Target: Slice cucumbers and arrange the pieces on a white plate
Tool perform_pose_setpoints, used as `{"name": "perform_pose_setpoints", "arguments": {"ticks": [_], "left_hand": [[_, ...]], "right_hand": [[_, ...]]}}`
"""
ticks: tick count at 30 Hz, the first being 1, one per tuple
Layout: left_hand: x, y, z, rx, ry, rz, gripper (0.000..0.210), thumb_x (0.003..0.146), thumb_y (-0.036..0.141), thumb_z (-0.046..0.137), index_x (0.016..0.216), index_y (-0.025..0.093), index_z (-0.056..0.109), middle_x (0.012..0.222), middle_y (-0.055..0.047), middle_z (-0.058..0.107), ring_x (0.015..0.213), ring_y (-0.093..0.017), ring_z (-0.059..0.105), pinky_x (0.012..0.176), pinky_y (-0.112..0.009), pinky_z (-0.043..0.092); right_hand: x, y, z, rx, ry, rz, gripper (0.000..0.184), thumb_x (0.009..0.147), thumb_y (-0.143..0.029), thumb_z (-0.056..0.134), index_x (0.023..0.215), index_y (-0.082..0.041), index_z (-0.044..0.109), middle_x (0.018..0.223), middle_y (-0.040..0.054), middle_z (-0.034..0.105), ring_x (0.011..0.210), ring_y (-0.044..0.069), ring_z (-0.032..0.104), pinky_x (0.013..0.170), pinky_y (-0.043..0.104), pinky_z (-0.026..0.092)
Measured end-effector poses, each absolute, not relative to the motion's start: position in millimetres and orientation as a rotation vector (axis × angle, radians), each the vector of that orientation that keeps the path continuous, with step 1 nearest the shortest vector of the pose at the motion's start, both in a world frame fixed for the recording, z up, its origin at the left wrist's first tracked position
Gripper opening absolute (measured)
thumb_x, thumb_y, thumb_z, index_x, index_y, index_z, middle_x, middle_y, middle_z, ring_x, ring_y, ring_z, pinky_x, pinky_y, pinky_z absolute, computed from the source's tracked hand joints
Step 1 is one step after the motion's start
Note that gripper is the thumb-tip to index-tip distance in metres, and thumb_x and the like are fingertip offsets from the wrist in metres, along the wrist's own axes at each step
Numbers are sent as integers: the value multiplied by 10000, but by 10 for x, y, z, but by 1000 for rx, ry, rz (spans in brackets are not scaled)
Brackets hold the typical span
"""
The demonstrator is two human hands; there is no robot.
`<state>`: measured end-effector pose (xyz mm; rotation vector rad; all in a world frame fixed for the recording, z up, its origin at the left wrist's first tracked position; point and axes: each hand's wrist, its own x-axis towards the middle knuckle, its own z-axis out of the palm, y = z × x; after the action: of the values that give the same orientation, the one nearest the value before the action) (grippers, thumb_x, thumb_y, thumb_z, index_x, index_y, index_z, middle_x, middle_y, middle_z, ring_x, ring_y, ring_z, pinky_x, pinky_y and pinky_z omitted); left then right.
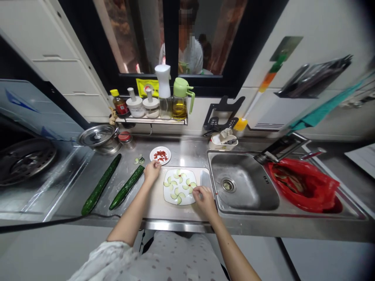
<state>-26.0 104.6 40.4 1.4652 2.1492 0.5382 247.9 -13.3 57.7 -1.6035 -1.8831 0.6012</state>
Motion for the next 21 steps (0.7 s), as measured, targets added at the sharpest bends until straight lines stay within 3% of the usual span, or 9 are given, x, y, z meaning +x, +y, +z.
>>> {"name": "perform_pose_setpoints", "arguments": {"ticks": [13, 21], "left_hand": [[-496, 1645, 363, 1673, 2349, 212, 268, 841, 246, 496, 1014, 257, 701, 1089, -87, 691, 1047, -257, 582, 863, -347, 396], [-429, 1768, 316, 1762, 2355, 68, 247, 837, 281, 512, 987, 228, 702, 1071, -119, 684, 1046, -275, 580, 872, -386, 375]], "right_hand": [[2598, -141, 568, -1603, -1841, 599, 267, 890, -388, 441, 806, -220, 632, 770, 58, 648, 782, 210, 566, 728, 324, 433], [2647, -129, 502, -1598, -1854, 580, 281, 888, -420, 451, 794, -235, 640, 760, 59, 653, 784, 219, 580, 725, 329, 443]]}}
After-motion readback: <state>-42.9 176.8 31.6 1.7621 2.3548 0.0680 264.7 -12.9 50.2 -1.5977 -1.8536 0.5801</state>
